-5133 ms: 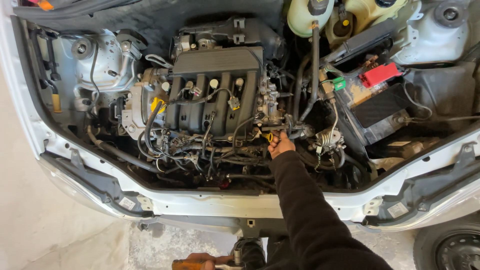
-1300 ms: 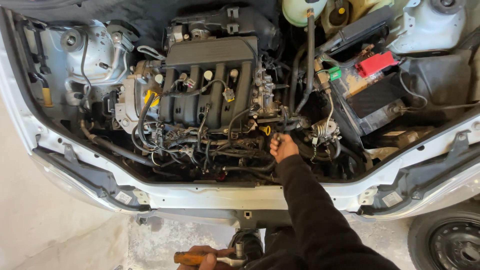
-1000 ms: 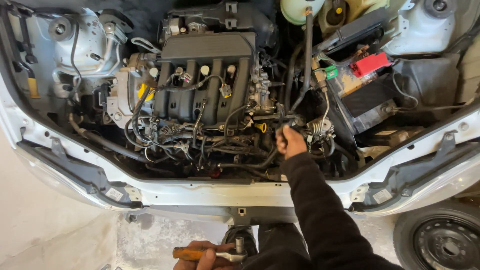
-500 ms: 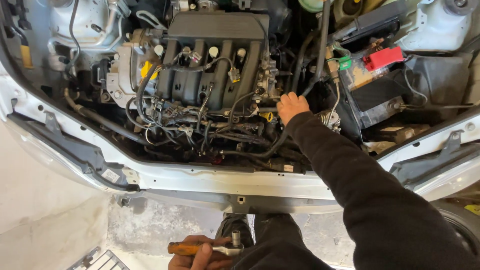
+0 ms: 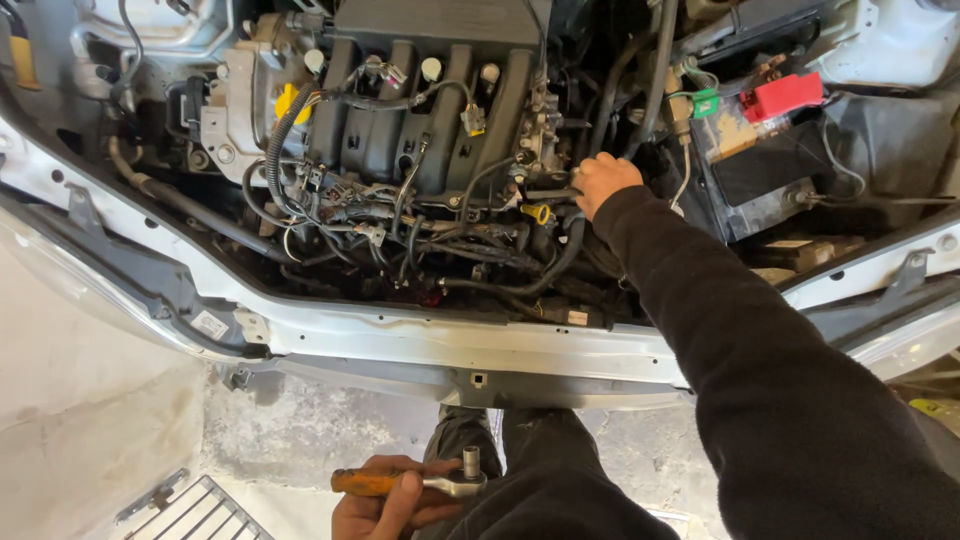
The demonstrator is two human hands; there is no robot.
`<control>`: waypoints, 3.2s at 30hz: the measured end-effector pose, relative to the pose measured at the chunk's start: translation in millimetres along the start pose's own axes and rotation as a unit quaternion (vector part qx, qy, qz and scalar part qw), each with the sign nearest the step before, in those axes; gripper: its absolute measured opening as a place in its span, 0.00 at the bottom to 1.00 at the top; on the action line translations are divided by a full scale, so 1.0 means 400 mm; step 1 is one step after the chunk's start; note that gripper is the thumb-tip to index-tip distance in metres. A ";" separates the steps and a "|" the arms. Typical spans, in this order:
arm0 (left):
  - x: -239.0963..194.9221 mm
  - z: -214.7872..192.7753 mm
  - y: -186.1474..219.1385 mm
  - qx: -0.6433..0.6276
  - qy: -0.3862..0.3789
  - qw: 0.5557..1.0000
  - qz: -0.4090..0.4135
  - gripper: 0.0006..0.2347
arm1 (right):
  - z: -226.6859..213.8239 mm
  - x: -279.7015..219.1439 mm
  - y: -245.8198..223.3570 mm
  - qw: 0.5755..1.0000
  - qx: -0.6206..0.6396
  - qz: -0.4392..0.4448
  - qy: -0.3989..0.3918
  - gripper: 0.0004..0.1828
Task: The person works on a car engine with the hood open, using a ratchet wrench to loosen bolts on a component. They then retrieve a pair of pliers from a wall-mounted tool rack and use them to manipulate a hose clamp within the engine bay.
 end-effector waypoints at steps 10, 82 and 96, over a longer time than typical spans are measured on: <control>0.004 -0.019 -0.011 0.004 0.025 1.000 0.003 0.12 | -0.033 -0.035 -0.032 0.997 -0.035 -0.054 0.031 0.08; 0.603 0.694 -0.013 0.229 -0.134 0.964 -0.003 0.11 | -0.134 -0.315 -0.191 0.889 0.199 0.380 0.158 0.17; 0.752 0.700 -0.022 0.349 -0.179 0.918 -0.065 0.10 | -0.096 -0.343 -0.162 0.724 0.491 0.451 0.178 0.28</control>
Point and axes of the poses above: each hand's wrist, its own x-axis towards the middle knuckle, its own z-axis out of the palm, y = z × x, the point moved 3 cm from there along x, towards the middle knuckle, and after that the axes turned 10 degrees about -x, right-handed, at the moved point
